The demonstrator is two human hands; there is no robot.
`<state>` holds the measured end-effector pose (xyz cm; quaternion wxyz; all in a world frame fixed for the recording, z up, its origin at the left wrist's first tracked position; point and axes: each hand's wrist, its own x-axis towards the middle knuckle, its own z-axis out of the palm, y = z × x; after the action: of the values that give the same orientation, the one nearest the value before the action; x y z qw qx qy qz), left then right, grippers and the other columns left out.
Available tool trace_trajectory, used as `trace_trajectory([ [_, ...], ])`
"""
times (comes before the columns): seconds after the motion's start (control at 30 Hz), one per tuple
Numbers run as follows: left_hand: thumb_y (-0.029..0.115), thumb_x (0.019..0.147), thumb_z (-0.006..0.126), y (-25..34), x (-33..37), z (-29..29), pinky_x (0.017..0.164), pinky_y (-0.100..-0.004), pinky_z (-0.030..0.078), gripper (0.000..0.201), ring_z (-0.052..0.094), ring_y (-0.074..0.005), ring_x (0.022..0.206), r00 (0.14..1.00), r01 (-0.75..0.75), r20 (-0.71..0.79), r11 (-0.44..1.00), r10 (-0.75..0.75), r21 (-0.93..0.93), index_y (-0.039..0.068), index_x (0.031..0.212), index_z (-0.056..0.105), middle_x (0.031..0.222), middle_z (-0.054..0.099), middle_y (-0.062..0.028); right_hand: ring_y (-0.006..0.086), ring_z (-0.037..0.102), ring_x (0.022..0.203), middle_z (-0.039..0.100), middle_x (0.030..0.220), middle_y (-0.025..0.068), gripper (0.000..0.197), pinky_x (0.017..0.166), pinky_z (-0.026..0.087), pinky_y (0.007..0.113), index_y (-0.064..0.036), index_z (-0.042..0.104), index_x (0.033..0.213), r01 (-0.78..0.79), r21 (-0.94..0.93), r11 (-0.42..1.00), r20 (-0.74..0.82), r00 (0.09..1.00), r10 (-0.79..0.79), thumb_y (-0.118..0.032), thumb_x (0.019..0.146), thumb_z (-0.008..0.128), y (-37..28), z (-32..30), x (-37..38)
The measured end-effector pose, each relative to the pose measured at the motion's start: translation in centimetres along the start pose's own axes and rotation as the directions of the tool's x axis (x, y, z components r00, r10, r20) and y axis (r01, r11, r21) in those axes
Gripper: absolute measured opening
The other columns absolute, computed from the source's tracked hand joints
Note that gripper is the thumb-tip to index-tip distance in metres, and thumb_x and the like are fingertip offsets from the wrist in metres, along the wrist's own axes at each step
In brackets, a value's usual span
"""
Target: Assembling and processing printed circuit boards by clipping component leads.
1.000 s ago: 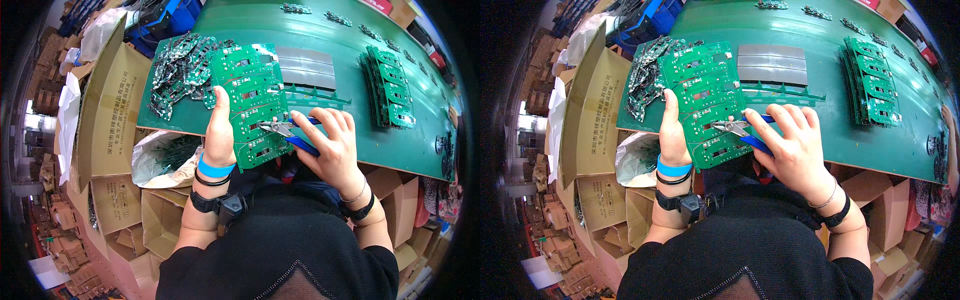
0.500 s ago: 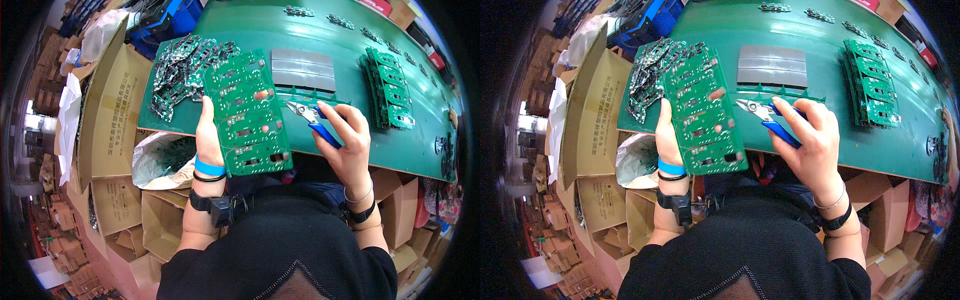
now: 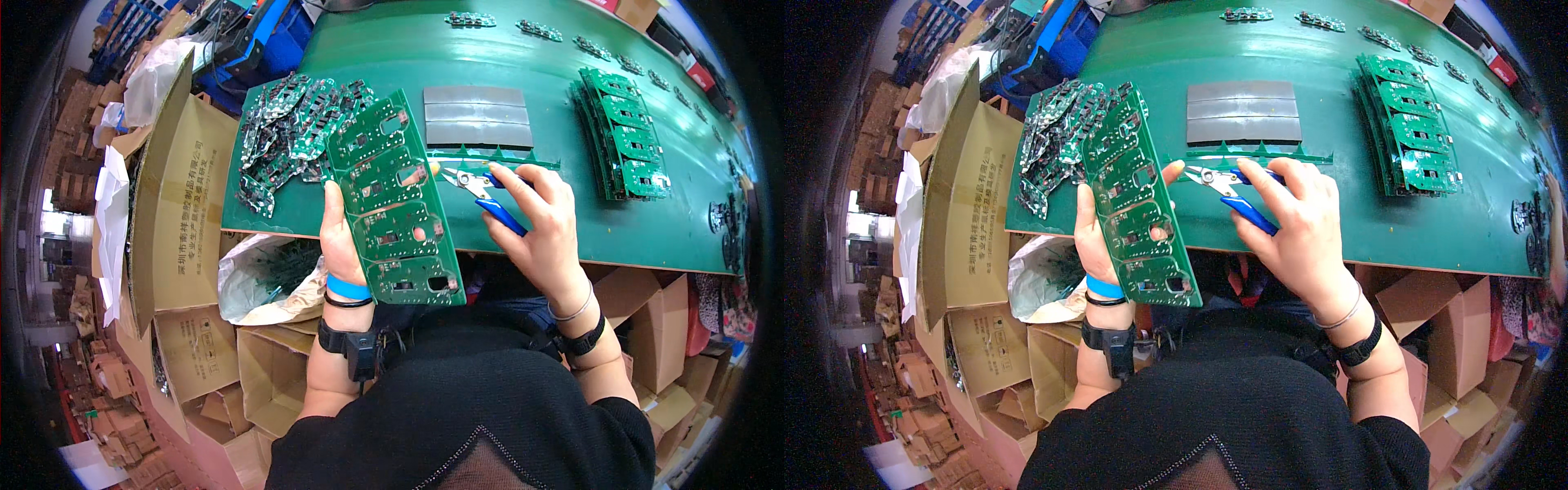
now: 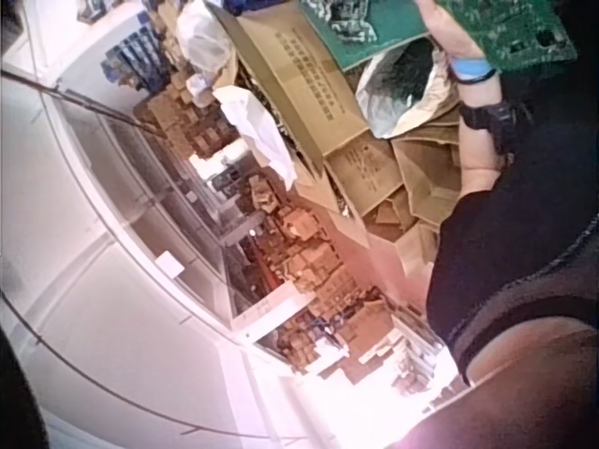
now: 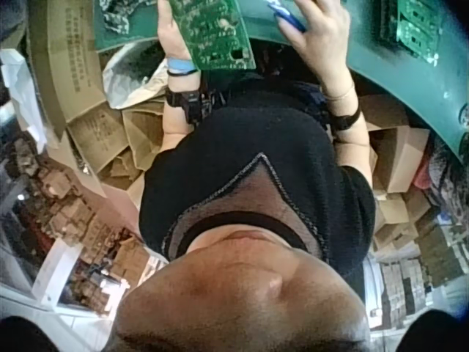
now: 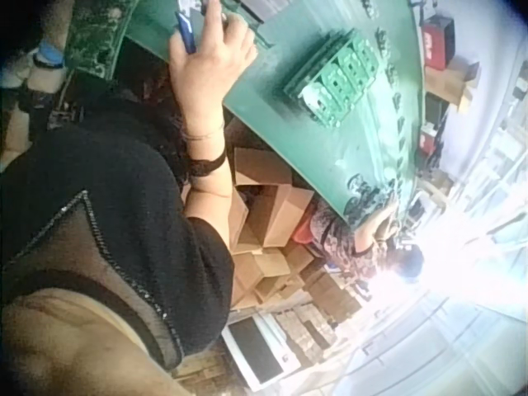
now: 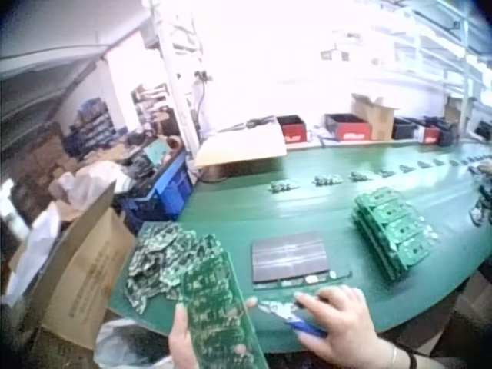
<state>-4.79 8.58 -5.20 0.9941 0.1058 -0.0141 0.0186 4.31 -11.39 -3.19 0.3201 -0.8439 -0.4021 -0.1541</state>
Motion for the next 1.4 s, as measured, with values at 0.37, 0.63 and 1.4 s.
trace_trajectory([
  [0.37, 0.063, 0.089, 0.021, 1.2, 1.5, 2.0, 0.088, -0.0522, 0.046, 0.073, 0.053, -0.0344, 0.108, 0.969, -0.034, -0.212, 0.913, 0.131, 0.407, 0.008, 0.136, 0.034, 0.129, 0.047, -0.0159, 0.0267, 0.049, 0.093, 0.051, 0.1, 0.0087, 0.055, 0.084, 0.035, 0.041, -0.0112, 0.056, 0.113, 0.218, 0.025, 0.976, 0.238, 0.947, -0.217, -0.022, 0.062, 0.071, -1.3, -1.7, -0.7],
  [0.63, 0.062, 0.09, 0.021, 1.4, 1.7, 2.7, 0.086, -0.0485, 0.048, 0.072, 0.056, -0.0321, 0.104, 0.988, -0.049, -0.116, 0.922, 0.101, 0.383, 0.006, 0.132, 0.038, 0.124, 0.051, -0.0157, 0.0252, 0.048, 0.094, 0.049, 0.101, 0.0078, 0.059, 0.084, 0.033, 0.04, -0.0112, 0.053, 0.116, 0.264, -0.04, 0.964, 0.274, 0.93, -0.243, -0.022, 0.061, 0.071, -1.9, -1.5, -0.6],
  [1.4, 0.063, 0.089, 0.022, 1.4, 1.8, 2.4, 0.085, -0.047, 0.049, 0.073, 0.057, -0.0305, 0.102, 0.973, -0.026, -0.192, 0.882, 0.131, 0.47, 0.006, 0.131, 0.04, 0.122, 0.053, -0.0149, 0.0238, 0.052, 0.082, 0.053, 0.096, 0.0066, 0.062, 0.072, 0.038, 0.037, -0.0144, 0.058, 0.115, 0.313, -0.081, 0.946, 0.244, 0.927, -0.285, -0.016, 0.055, 0.072, -1.7, -1.3, -0.8],
])
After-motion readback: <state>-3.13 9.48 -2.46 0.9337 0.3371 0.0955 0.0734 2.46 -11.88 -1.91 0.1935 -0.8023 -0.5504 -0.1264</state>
